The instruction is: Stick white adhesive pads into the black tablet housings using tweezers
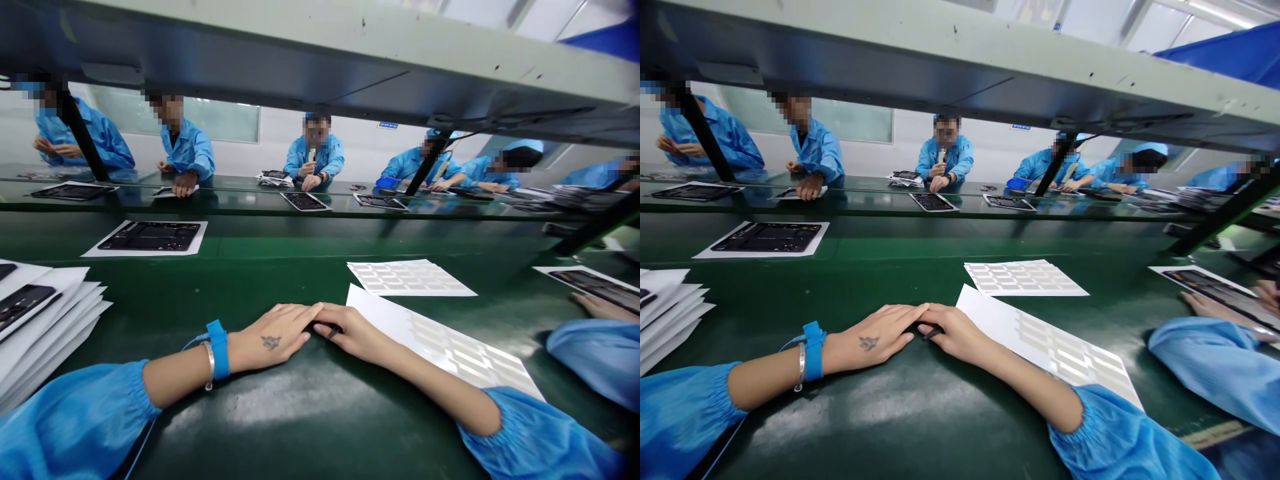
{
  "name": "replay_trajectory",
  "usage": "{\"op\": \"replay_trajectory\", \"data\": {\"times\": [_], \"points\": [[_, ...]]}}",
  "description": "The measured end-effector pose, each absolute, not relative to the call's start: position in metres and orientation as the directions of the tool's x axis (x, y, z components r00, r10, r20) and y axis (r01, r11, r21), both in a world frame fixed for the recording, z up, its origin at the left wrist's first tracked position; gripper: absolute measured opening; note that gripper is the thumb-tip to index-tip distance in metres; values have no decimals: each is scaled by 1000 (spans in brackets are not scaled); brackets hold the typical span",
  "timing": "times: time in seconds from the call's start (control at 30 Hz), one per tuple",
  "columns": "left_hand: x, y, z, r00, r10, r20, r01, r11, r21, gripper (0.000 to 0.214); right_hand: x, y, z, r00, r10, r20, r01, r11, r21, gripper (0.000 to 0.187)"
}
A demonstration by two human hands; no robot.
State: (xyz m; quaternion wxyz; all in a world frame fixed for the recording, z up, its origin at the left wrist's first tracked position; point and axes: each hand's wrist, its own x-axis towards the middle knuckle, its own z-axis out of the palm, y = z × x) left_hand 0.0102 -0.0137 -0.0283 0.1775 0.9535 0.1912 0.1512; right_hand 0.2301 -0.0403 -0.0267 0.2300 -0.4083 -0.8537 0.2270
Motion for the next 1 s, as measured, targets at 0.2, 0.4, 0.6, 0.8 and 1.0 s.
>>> {"op": "replay_trajectory", "data": {"times": [0.2, 0.4, 0.6, 0.8, 1.0], "points": [[10, -13, -30, 879, 416, 232, 310, -869, 385, 54, 229, -41, -25, -562, 803, 198, 592, 558, -582, 26], [10, -12, -32, 882, 403, 244, 309, -886, 347, 55, 229, -42, -24, -564, 801, 199, 585, 558, -588, 27], [9, -13, -29, 881, 403, 248, 309, -887, 344, 53, 229, -42, -24, -554, 804, 214, 584, 559, -588, 28], [8, -12, -32, 876, 416, 245, 314, -876, 366, 52, 229, -41, -23, -560, 794, 237, 579, 580, -573, 28], [9, -10, -33, 873, 414, 257, 304, -875, 376, 51, 229, -41, -25, -563, 789, 247, 575, 588, -568, 30]]}}
